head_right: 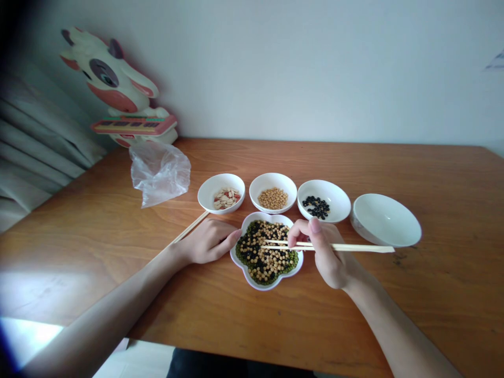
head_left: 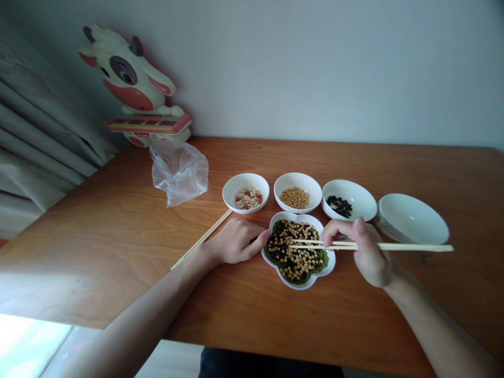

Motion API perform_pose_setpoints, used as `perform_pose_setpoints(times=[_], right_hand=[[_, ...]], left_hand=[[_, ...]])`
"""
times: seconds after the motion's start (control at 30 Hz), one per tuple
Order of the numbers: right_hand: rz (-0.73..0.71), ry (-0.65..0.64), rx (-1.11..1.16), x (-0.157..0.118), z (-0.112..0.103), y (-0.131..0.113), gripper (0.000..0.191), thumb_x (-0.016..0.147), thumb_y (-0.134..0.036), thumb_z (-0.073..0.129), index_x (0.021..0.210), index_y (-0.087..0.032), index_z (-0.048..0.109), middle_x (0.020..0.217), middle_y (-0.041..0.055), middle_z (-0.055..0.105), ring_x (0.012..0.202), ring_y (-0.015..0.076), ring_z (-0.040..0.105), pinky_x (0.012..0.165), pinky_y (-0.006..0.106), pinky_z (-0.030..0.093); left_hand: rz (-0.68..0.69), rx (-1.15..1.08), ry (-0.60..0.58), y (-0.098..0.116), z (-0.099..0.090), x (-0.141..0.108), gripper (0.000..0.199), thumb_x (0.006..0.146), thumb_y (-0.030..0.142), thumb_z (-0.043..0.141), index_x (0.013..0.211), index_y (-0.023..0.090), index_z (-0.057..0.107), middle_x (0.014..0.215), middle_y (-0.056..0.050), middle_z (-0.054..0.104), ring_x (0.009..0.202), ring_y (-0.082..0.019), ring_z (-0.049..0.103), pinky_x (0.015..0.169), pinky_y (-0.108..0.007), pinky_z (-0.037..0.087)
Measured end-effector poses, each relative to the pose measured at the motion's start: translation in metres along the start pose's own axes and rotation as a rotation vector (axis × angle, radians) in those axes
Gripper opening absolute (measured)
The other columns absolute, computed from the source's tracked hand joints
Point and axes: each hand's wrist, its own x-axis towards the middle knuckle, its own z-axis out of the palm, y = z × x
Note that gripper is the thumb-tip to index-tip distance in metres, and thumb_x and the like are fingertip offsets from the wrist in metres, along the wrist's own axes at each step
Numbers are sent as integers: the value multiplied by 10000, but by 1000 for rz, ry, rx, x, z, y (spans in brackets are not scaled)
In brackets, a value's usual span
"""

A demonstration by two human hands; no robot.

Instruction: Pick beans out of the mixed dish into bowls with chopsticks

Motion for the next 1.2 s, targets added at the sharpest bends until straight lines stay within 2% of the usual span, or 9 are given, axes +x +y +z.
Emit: perform_pose_setpoints(times=[0.4,0.63,0.7,0.8,0.93,1.2], right_hand=[[16,65,29,-1,1,-5,793,1102,-648,114,773,-241,710,775,61,713,806,246,668,783,393,464],[-28,249,223,-1,-1,-7,807,1077,-699,141,779,-245,738,786,82,697,795,264,654,736,394,496],[1,225,247,0,-1,-6,819,1066,-719,132,775,-238,728,780,84,686,769,260,645,705,390,497],[45,105,166,0,-1,-3,838,1057,-729,94,783,-235,713,779,85,682,774,262,640,705,395,479],[28,0,56,0,2,0,819,1069,-695,64,796,-241,689,781,71,681,749,251,618,728,405,458],[6,-12,14,-1,9,-8,738,1108,-633,130,826,-234,683,792,48,684,746,220,618,701,372,446]], left_hand=[[-5,5,1,0,1,1,506,1143,396,312,730,175,504,755,-39,666,635,-128,527,684,-274,388],[-2,16,-1,-1,0,1,508,1144,400,302,735,178,505,762,-41,664,647,-133,537,696,-281,390],[2,14,-2,-1,0,1,507,1145,398,302,736,177,506,766,-41,665,649,-133,535,693,-282,387],[7,11,2,0,1,1,508,1145,394,305,732,177,506,756,-37,656,642,-131,523,688,-281,382],[7,2,8,0,1,1,498,1143,387,318,734,176,507,744,-31,647,632,-126,511,683,-277,380],[12,-4,7,0,0,0,497,1142,382,312,730,177,499,750,-38,652,626,-127,505,672,-284,368]])
